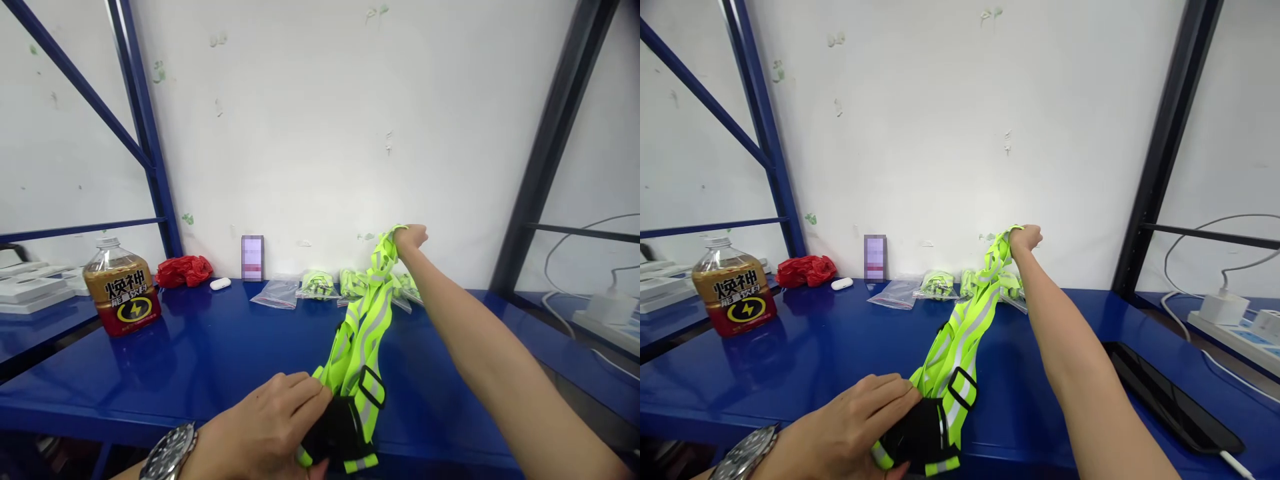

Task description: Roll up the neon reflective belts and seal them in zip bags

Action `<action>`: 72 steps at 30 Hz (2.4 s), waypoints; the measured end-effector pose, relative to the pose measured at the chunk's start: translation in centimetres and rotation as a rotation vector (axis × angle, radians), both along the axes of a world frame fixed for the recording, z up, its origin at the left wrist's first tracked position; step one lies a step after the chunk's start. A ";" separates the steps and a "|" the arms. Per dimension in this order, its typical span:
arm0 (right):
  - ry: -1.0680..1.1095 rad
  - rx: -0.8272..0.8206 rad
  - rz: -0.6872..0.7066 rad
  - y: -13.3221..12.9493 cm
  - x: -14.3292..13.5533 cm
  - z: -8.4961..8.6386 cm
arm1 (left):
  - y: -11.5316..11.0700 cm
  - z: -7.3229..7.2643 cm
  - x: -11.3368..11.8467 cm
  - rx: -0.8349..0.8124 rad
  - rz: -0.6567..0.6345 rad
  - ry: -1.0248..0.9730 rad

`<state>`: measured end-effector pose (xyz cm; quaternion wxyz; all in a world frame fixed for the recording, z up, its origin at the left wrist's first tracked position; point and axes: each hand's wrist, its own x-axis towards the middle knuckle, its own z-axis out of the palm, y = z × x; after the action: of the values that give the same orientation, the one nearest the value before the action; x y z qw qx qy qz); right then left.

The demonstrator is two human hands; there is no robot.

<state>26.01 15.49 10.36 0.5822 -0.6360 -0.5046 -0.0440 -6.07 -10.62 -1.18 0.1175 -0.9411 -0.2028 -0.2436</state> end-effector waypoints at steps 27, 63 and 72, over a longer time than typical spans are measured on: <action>-1.298 -0.255 0.346 -5.0 -7.0 -5.3 | 8.7 -0.3 6.2 -0.087 0.057 0.026; -0.766 -0.009 0.724 -18.0 -6.2 -9.6 | 11.8 -1.7 6.0 0.094 -0.024 -0.253; -0.793 -0.086 0.760 -17.8 -4.1 -9.7 | 12.3 -1.7 5.1 0.078 -0.007 -0.313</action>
<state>21.92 -2.31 0.67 0.2959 -0.3670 -0.8807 -0.0466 -1.01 1.71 -2.88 0.1200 -0.8871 -0.2059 -0.3952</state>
